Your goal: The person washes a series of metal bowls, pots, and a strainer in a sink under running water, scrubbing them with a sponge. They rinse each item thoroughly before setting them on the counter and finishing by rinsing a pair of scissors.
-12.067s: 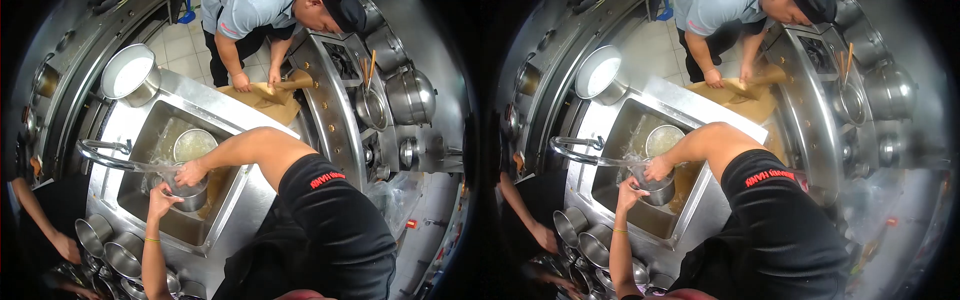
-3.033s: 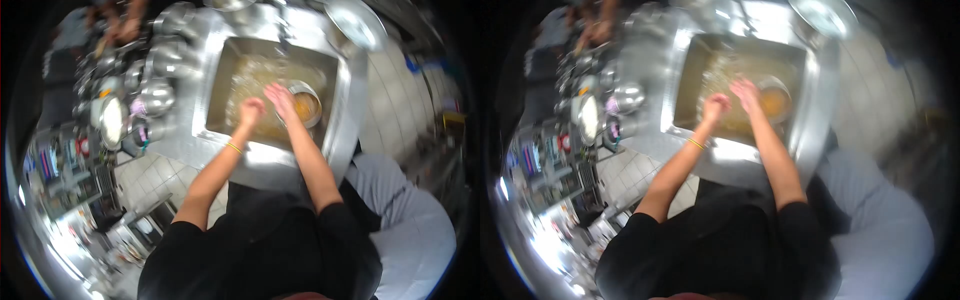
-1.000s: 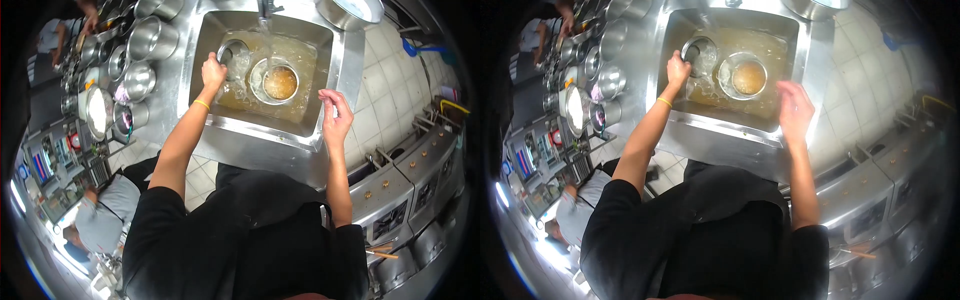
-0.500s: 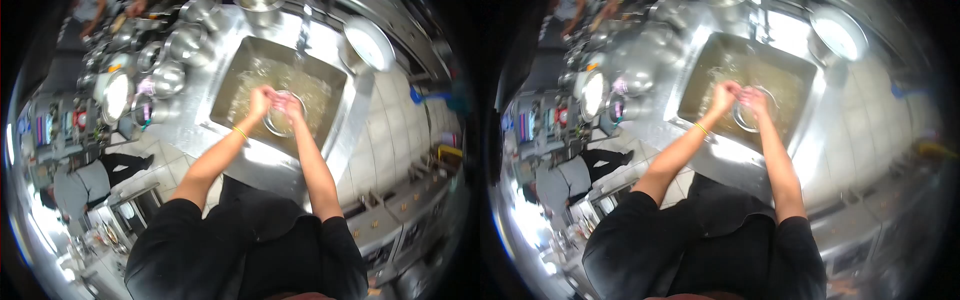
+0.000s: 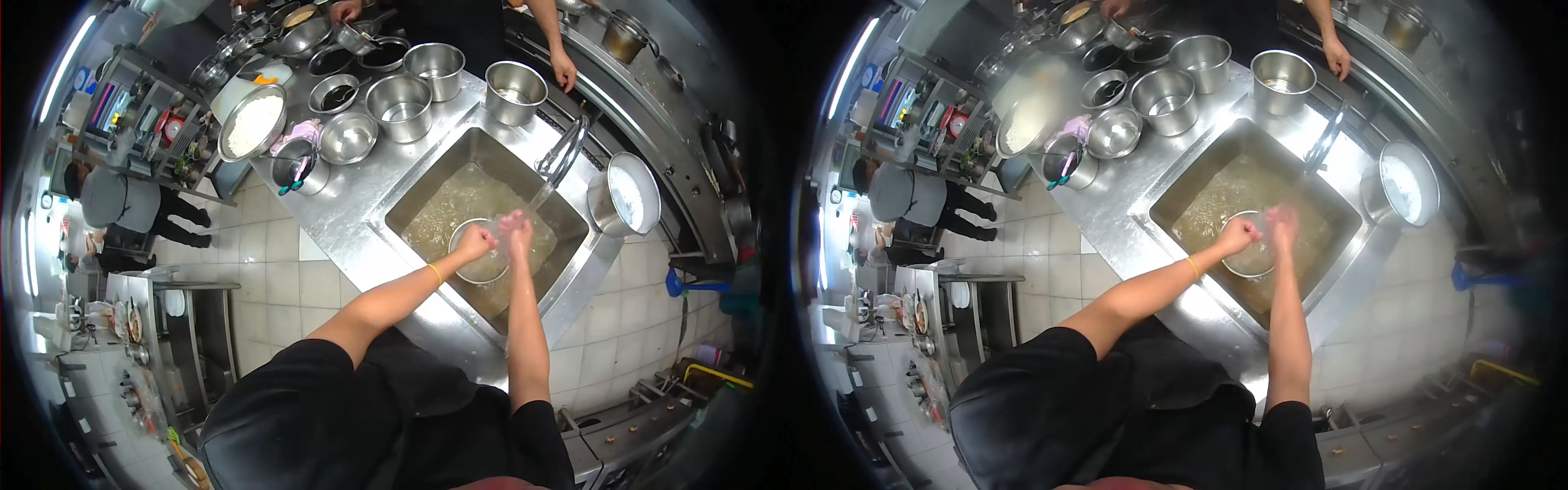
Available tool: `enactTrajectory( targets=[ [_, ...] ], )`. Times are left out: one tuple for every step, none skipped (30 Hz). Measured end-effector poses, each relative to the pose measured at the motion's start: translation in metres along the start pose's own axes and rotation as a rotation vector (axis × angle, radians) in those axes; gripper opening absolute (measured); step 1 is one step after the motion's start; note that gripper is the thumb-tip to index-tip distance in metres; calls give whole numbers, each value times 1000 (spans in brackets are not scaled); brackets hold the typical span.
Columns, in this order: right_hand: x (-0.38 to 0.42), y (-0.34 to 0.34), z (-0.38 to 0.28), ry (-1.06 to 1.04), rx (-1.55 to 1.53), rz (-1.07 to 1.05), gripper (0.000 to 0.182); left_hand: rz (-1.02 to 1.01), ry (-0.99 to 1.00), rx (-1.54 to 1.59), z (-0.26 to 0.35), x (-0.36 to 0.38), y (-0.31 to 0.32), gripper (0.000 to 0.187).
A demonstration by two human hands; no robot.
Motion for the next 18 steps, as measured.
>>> enactTrajectory(
  targets=[
    [-7,-7,-19,-213,17,54,31,-36,-47,-23,0,8,-5,12],
    [-15,-12,-40,-427,33,104,31,-67,-93,-47,1,16,-11,16],
    [-25,-14,-60,-427,44,127,27,-57,-85,-44,-5,24,-18,16],
    [-33,-14,-81,-426,54,149,29,-64,-64,-8,-17,31,-25,17],
    [-37,-11,-98,-375,57,156,29,-70,-41,28,-24,39,-33,18],
    [-45,-13,-110,-324,61,161,30,-53,-32,31,-23,52,-46,18],
    [-58,-21,-110,-265,-156,141,31,-38,-32,-1,-24,69,-60,18],
    [-64,-28,-108,-259,-175,67,29,-17,-36,-31,-24,88,-77,17],
    [-73,-39,-102,-181,-269,82,30,24,-24,-3,-18,111,-94,15],
    [-83,-48,-92,-96,-355,97,31,69,-13,29,-16,135,-110,13],
    [-90,-57,-80,-77,-331,72,31,158,-4,91,-24,158,-125,11],
    [-93,-68,-64,-34,-467,9,33,240,6,151,-33,181,-139,10],
    [-95,-72,-54,4,-609,-50,35,288,-4,170,-44,206,-153,9],
    [-97,-70,-53,4,-601,-65,35,331,-8,182,-56,229,-169,8],
    [-95,-69,-50,40,-626,-44,36,374,-27,213,-74,252,-184,8],
    [-94,-71,-47,75,-649,-16,37,410,-48,248,-97,275,-195,8],
    [-99,-80,-42,103,-662,23,34,452,-104,275,-121,297,-205,7],
    [-92,-76,-42,99,-651,33,34,487,-162,303,-147,319,-214,8]
  ],
)
Point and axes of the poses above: each hand's wrist, its own x-axis away from the middle knuckle, its own y-axis out of the palm, z = x × y, the point moved 2 cm from there along -x, towards the middle knuckle, and after that the axes turned 12 degrees about -z, right-handed, at the moved point
